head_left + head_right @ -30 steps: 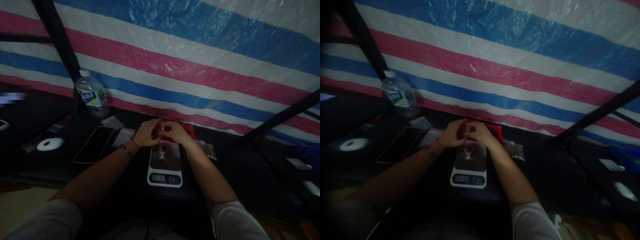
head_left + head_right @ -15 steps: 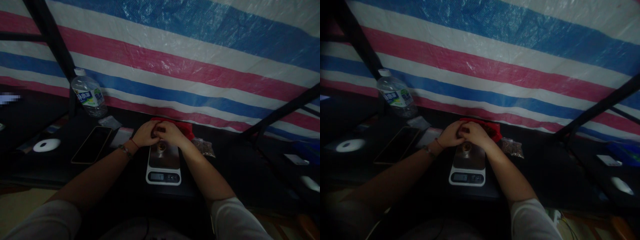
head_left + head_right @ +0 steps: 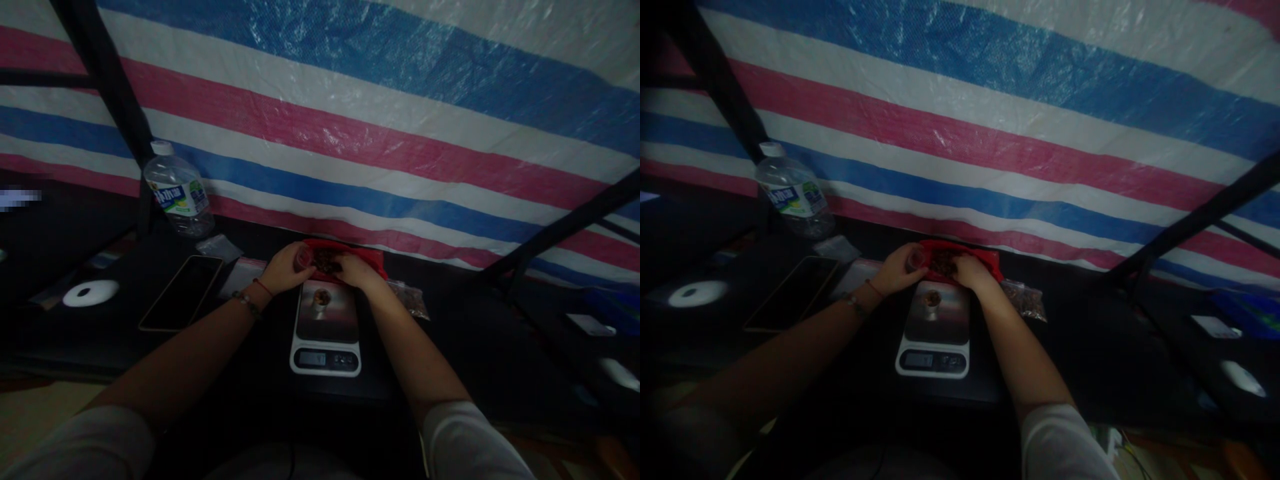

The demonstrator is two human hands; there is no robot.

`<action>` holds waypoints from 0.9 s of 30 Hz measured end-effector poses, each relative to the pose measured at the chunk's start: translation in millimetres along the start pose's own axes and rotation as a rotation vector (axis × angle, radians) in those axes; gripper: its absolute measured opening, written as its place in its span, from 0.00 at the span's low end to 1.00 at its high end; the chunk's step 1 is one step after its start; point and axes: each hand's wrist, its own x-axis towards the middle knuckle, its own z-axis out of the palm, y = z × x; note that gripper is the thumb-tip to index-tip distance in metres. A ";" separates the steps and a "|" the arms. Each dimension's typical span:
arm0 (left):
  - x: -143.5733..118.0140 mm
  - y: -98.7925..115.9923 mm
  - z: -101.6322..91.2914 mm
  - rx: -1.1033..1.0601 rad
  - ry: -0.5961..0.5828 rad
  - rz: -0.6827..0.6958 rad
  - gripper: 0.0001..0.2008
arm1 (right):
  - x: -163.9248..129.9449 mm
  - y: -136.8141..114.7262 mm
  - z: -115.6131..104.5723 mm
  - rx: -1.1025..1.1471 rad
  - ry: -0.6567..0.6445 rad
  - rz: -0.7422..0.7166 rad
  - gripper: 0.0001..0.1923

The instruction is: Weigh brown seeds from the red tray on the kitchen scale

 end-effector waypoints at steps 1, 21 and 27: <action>-0.1 -0.1 0.1 -0.001 0.001 -0.007 0.22 | 2.3 1.1 1.4 -0.010 0.014 -0.020 0.18; -0.4 2.5 -1.0 -0.028 -0.002 -0.018 0.19 | 7.3 9.3 -3.7 -0.010 0.108 -0.015 0.13; 0.1 3.1 -0.5 -0.013 0.005 -0.010 0.19 | -8.7 0.4 -23.9 0.174 0.216 -0.075 0.08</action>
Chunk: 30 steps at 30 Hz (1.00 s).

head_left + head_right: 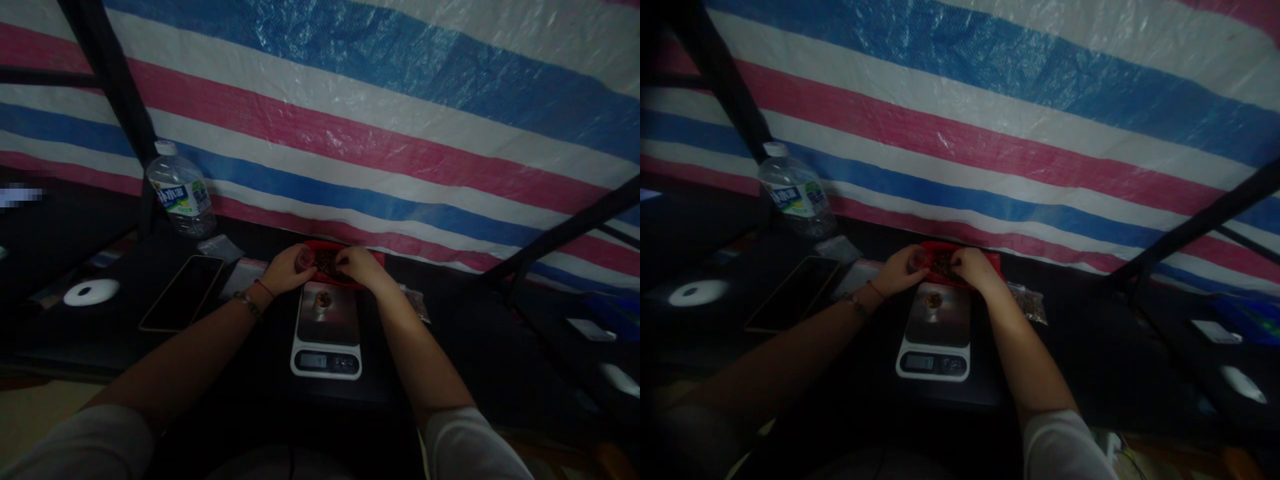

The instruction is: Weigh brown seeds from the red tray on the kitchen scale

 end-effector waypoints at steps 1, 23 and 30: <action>0.0 0.2 0.0 -0.004 -0.001 0.000 0.19 | -4.1 -5.8 -4.5 0.046 -0.006 -0.031 0.07; 0.2 -2.3 0.7 -0.043 -0.020 -0.021 0.20 | -40.4 -54.0 -25.4 0.244 -0.296 -0.393 0.10; -0.1 -2.6 0.9 -0.036 -0.022 -0.013 0.20 | -39.5 -54.8 -25.8 0.227 -0.292 -0.375 0.09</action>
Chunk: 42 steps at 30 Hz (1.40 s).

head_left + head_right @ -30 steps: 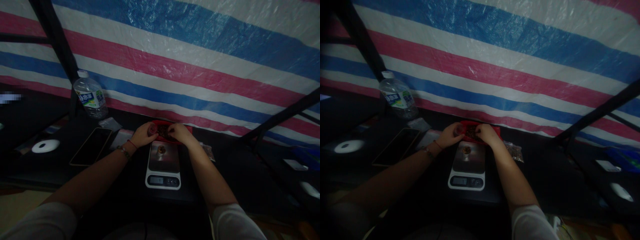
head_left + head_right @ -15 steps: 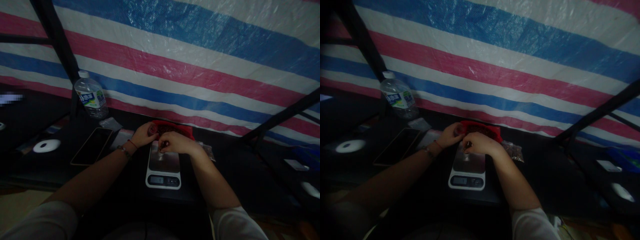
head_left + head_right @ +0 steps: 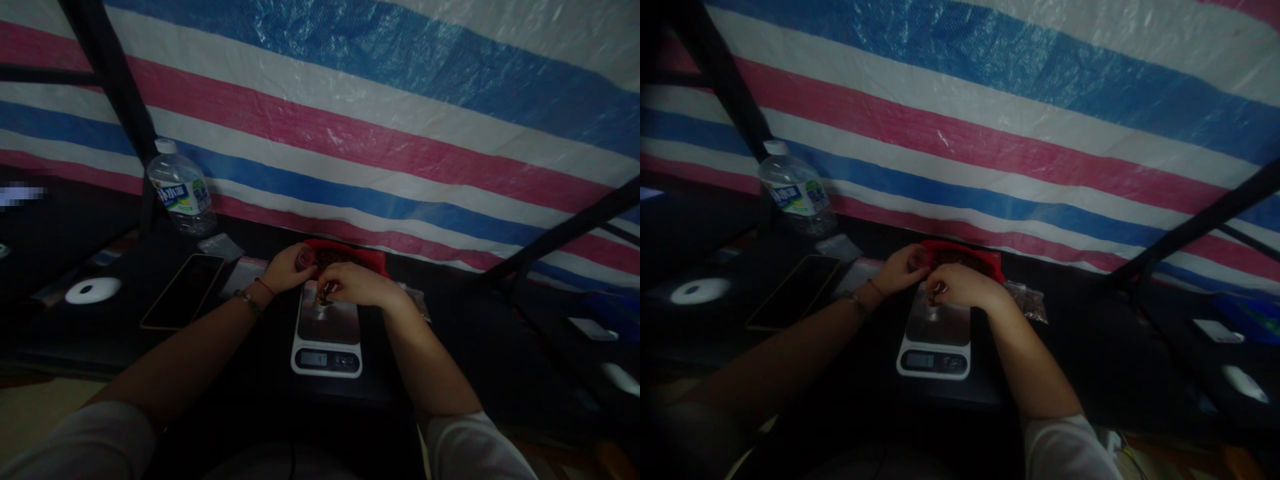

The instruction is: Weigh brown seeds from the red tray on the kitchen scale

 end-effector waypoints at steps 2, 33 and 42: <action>-0.1 0.3 -0.3 -0.008 0.002 0.001 0.20 | -0.3 0.5 0.1 -0.006 0.009 0.007 0.09; -1.9 4.1 -1.7 0.015 0.012 -0.016 0.18 | -35.9 -56.4 90.5 -0.612 -0.040 0.317 0.12; -2.0 3.7 -1.5 -0.025 0.017 -0.022 0.17 | -54.8 -43.7 57.2 -0.551 0.375 0.300 0.12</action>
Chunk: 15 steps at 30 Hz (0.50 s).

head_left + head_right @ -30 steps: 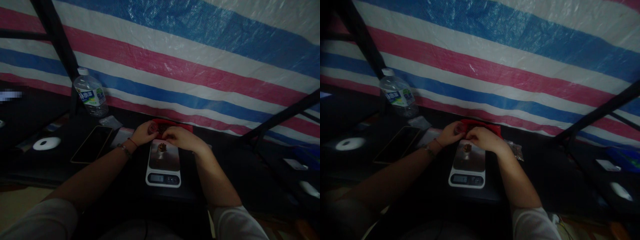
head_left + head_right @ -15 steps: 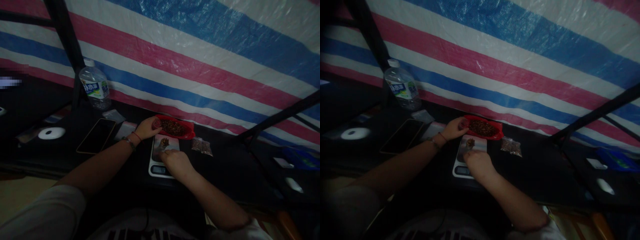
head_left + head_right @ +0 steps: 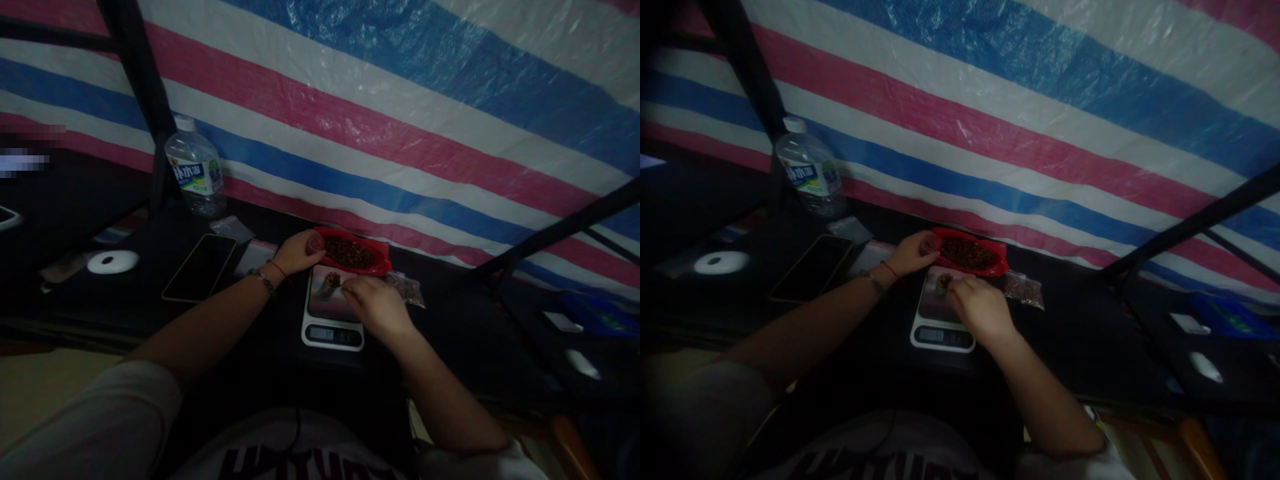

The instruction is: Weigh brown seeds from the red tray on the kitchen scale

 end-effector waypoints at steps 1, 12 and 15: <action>0.0 -0.4 0.4 0.000 0.002 0.005 0.17 | 7.0 11.2 -2.3 0.020 0.087 0.045 0.12; 0.1 -3.7 1.1 -0.006 0.001 -0.015 0.16 | 59.8 71.2 50.5 0.683 0.176 0.008 0.16; 0.7 -3.9 2.1 -0.007 -0.001 -0.005 0.16 | 48.0 62.4 58.5 0.754 -0.003 -0.101 0.29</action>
